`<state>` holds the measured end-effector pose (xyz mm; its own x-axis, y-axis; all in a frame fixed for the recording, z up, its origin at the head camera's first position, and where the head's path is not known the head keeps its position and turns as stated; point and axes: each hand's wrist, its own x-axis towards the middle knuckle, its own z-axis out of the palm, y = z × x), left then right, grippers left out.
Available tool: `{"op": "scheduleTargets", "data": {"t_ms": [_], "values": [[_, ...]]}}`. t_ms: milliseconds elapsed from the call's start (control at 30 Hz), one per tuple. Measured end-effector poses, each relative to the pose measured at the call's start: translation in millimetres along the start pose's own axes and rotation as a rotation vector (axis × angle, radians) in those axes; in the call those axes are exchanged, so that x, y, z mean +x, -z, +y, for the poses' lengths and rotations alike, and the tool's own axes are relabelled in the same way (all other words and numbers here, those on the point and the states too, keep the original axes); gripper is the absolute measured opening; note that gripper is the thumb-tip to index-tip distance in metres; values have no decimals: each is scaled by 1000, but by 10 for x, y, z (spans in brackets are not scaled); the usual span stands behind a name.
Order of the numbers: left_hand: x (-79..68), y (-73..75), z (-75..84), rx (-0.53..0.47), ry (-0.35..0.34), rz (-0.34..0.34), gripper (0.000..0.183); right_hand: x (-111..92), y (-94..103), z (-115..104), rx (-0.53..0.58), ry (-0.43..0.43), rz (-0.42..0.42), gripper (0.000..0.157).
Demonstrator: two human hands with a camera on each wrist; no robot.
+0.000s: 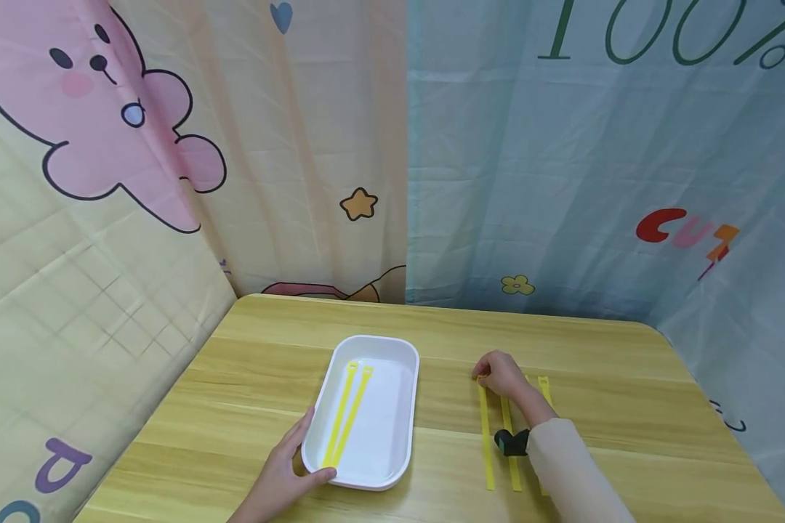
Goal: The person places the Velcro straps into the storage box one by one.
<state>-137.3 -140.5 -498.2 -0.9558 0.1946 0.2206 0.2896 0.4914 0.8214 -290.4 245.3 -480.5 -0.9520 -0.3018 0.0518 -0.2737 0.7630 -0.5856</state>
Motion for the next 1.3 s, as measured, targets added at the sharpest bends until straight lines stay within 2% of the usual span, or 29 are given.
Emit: {"op": "scheduleTargets", "data": {"t_ms": [233, 533, 700, 967, 1300], "values": [[-5, -6, -3, 3, 20, -17, 98, -24, 33, -35, 37, -23, -58, 9], [6, -24, -15, 9, 20, -3, 99, -38, 165, -113, 63, 2, -126, 6], [9, -33, -29, 15, 15, 10, 99, -49, 259, -171, 87, 23, -137, 7], [20, -41, -35, 18, 5, 27, 100, -77, 425, -295, 78, 109, -142, 7], [27, -36, -36, 23, 13, 22, 100, -85, 619, -527, 75, 138, -142, 7]]}}
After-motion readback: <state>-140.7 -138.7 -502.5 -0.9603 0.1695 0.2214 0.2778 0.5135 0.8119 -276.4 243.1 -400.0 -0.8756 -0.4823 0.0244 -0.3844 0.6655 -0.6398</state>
